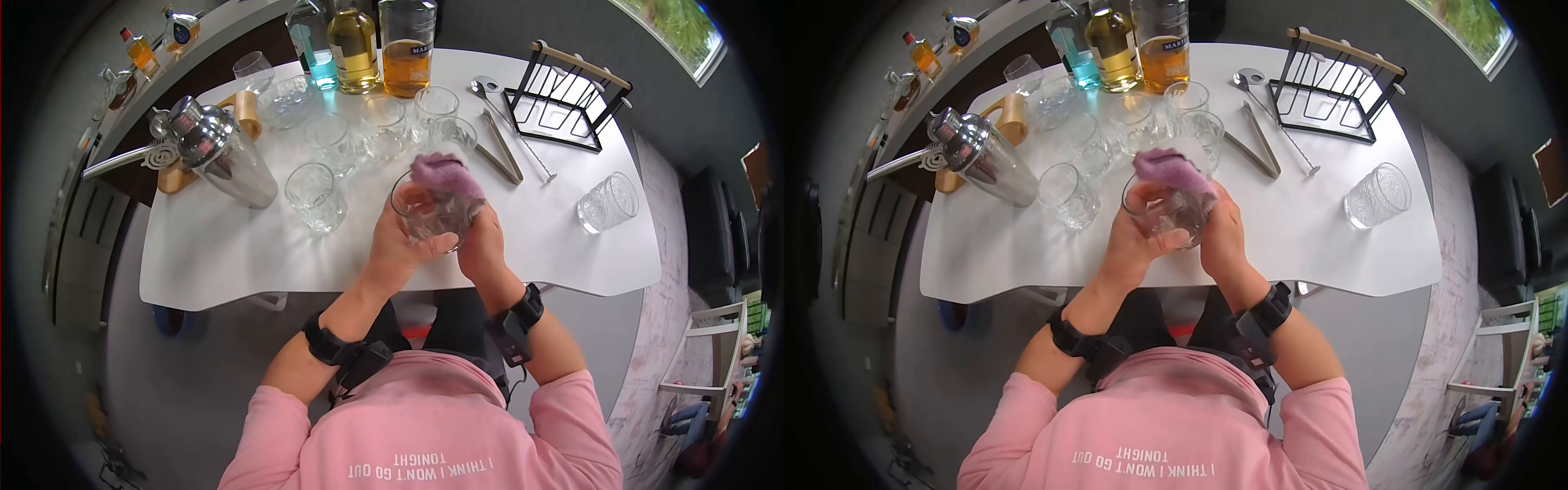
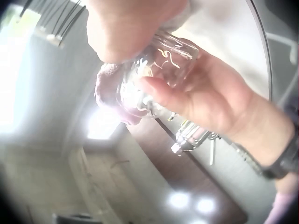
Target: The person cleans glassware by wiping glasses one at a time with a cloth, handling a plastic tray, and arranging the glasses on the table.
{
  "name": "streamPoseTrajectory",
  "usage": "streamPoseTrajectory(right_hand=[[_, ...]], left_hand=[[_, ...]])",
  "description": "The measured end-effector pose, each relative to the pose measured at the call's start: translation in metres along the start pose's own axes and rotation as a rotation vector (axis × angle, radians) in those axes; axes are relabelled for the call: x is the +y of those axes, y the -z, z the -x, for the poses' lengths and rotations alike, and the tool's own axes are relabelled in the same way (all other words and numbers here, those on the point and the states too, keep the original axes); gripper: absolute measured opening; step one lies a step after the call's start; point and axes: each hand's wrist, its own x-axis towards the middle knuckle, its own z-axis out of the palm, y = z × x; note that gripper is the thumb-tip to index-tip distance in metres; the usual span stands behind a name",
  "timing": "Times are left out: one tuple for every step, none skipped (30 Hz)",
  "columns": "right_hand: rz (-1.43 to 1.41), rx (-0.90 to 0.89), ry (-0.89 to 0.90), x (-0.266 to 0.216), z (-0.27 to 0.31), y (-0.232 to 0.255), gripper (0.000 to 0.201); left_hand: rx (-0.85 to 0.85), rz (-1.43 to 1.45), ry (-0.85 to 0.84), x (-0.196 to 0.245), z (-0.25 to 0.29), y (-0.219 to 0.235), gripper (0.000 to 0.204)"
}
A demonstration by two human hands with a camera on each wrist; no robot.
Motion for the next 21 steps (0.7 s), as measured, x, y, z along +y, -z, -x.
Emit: streamPoseTrajectory(right_hand=[[0.001,-0.005,-0.002,-0.004,0.003,-0.006,0.035],[-0.117,0.08,-0.126,-0.011,0.008,-0.015,0.036],[-0.237,0.167,-0.248,-0.015,0.012,-0.02,0.036],[-0.237,0.166,-0.248,-0.014,0.013,-0.019,0.036],[-0.258,0.175,-0.286,-0.014,0.014,-0.017,0.035],[-0.279,0.184,-0.325,-0.013,0.016,-0.014,0.035],[-0.278,0.181,-0.33,-0.013,0.018,-0.011,0.035],[-0.215,0.156,-0.325,-0.014,0.019,-0.007,0.034],[-0.153,0.128,-0.319,-0.015,0.02,-0.003,0.033],[-0.153,0.115,-0.32,-0.013,0.02,0.002,0.033],[-0.108,0.177,-0.277,-0.01,0.019,0.008,0.031],[-0.062,0.238,-0.235,-0.008,0.018,0.015,0.029],[-0.062,0.221,-0.238,-0.009,0.017,0.023,0.029],[-0.029,0.211,-0.184,-0.01,0.015,0.032,0.027],[0.002,0.201,-0.13,-0.012,0.013,0.038,0.025],[-0.027,0.201,-0.118,-0.021,0.014,0.035,0.024],[-0.057,0.204,-0.109,-0.03,0.016,0.032,0.023],[-0.025,0.193,-0.079,-0.035,0.017,0.036,0.024],[0.006,0.19,-0.088,-0.042,0.018,0.037,0.025],[0.006,0.182,-0.069,-0.044,0.018,0.042,0.026],[0.006,0.173,-0.052,-0.045,0.018,0.046,0.026]], left_hand=[[0.004,0.0,-0.003,-0.002,0.0,-0.001,0.067],[0.015,-0.103,-0.083,-0.003,0.001,-0.004,0.07],[0.024,-0.206,-0.161,-0.004,0.002,-0.005,0.073],[0.024,-0.207,-0.162,-0.005,0.002,-0.004,0.073],[0.051,-0.244,-0.147,-0.007,0.001,-0.002,0.076],[0.081,-0.282,-0.131,-0.01,0.001,0.0,0.079],[0.086,-0.283,-0.132,-0.013,0.002,0.004,0.079],[0.103,-0.449,-0.164,-0.017,0.001,0.01,0.082],[0.121,-0.618,-0.198,-0.018,0.0,0.014,0.084],[0.128,-0.624,-0.206,-0.017,0.0,0.015,0.084],[0.147,-0.636,-0.194,-0.016,0.001,0.015,0.085],[0.169,-0.647,-0.181,-0.016,0.002,0.014,0.086],[0.181,-0.654,-0.19,-0.016,0.003,0.014,0.086],[0.204,-0.68,-0.181,-0.017,0.003,0.014,0.086],[0.228,-0.706,-0.172,-0.018,0.003,0.015,0.087],[0.247,-0.732,-0.174,-0.021,0.003,0.018,0.087],[0.259,-0.739,-0.18,-0.025,0.004,0.021,0.087],[0.291,-0.731,-0.18,-0.029,0.004,0.024,0.083],[0.323,-0.721,-0.18,-0.031,0.004,0.026,0.079],[0.333,-0.727,-0.187,-0.03,0.003,0.027,0.079],[0.335,-0.767,-0.161,-0.029,0.003,0.028,0.083]])
